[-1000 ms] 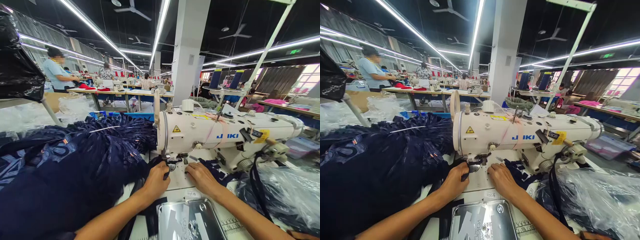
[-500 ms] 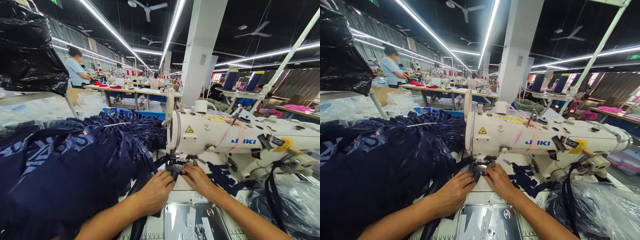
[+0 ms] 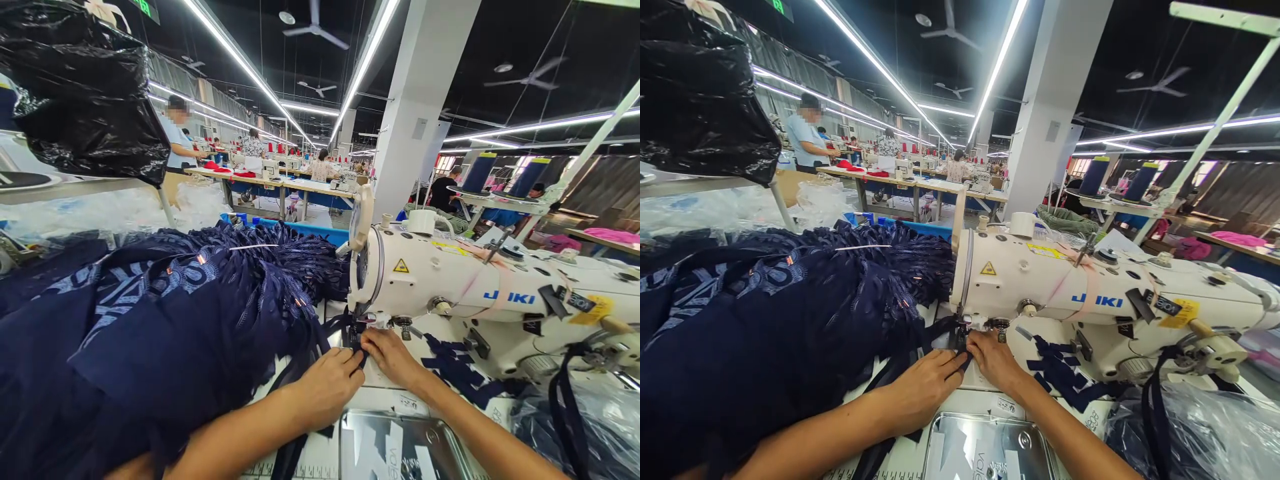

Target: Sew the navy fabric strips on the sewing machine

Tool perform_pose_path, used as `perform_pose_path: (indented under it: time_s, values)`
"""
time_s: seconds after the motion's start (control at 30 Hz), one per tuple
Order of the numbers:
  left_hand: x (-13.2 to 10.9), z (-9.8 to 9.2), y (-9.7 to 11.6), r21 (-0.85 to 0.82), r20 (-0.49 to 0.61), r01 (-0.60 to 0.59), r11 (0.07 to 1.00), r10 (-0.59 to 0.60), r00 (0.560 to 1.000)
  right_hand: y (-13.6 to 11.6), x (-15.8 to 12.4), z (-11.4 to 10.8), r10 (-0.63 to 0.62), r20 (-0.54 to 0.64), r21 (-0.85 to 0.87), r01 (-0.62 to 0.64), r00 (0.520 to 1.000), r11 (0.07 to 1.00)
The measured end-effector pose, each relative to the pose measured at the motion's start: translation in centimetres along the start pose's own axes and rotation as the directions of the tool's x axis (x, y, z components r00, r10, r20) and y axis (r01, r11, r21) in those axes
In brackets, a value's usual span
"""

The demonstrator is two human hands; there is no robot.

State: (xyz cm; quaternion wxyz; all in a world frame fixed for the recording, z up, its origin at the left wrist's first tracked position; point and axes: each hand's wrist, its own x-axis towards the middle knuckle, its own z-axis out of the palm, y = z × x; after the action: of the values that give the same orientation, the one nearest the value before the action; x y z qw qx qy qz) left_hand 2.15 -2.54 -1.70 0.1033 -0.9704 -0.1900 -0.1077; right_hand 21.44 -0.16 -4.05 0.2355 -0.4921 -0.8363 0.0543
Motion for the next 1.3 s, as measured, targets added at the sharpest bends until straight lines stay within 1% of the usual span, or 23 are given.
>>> perform_pose_path:
  time_s: [0.1, 0.2, 0.27, 0.4, 0.47, 0.53, 0.63, 0.67, 0.73, 0.83, 0.97, 1.07, 1.3]
  values:
    - [0.2, -0.2, 0.0, -0.016, 0.032, 0.023, 1.000, -0.022, 0.999, 0.0, 0.0, 0.0, 0.049, 0.018, 0.107, -0.050, 0.999, 0.993]
    - [0.3, -0.4, 0.0, -0.041, 0.059, 0.034, 0.999, -0.031, 0.998, 0.0, 0.0, 0.2, 0.081, 0.007, 0.150, -0.081, 0.997, 0.985]
    - [0.4, -0.4, -0.1, -0.070, 0.074, 0.051, 0.996, -0.046, 0.996, -0.1, 0.0, 0.4, 0.082, -0.019, 0.144, -0.079, 0.996, 0.986]
    - [0.6, -0.1, -0.4, -0.150, 0.079, 0.102, 0.983, -0.091, 0.993, -0.2, -0.3, 0.6, 0.057, -0.088, 0.075, -0.051, 0.994, 0.996]
    - [0.5, 0.2, -0.5, -0.189, 0.050, 0.109, 0.976, -0.102, 0.994, -0.3, -0.5, 0.4, -0.007, -0.113, 0.039, 0.012, 0.994, 0.999]
    - [0.3, 0.5, -0.5, -0.220, 0.005, 0.105, 0.970, -0.107, 0.994, -0.4, -0.9, -0.1, -0.141, -0.107, -0.023, 0.139, 0.984, 0.990]
    - [0.2, 0.6, -0.6, -0.227, -0.047, 0.092, 0.969, -0.105, 0.993, -0.7, -1.3, -1.0, -0.353, -0.027, -0.186, 0.342, 0.935, 0.921]
    - [0.2, 0.6, -0.6, -0.219, -0.057, 0.089, 0.972, -0.104, 0.993, -0.7, -1.4, -1.2, -0.393, -0.001, -0.239, 0.381, 0.920, 0.893]
    - [0.4, 0.7, -0.6, -0.193, -0.070, 0.090, 0.977, -0.105, 0.992, -0.6, -1.4, -1.5, -0.425, 0.024, -0.307, 0.411, 0.905, 0.858]
    - [1.0, 0.8, -0.6, -0.132, -0.072, 0.124, 0.983, -0.134, 0.988, -0.1, -1.2, -1.5, -0.423, 0.017, -0.347, 0.402, 0.906, 0.847]
    - [1.7, 1.2, -0.4, -0.077, -0.050, 0.177, 0.981, -0.181, 0.982, 0.6, -1.0, -1.3, -0.373, 0.042, -0.389, 0.359, 0.927, 0.848]
    - [2.0, 1.4, -0.4, -0.074, -0.048, 0.188, 0.979, -0.192, 0.980, 1.0, -1.0, -1.3, -0.352, 0.059, -0.390, 0.346, 0.934, 0.853]
    - [2.3, 2.1, -0.5, -0.025, -0.065, 0.201, 0.979, -0.202, 0.977, 1.1, -1.1, -1.3, -0.328, 0.048, -0.377, 0.321, 0.943, 0.869]
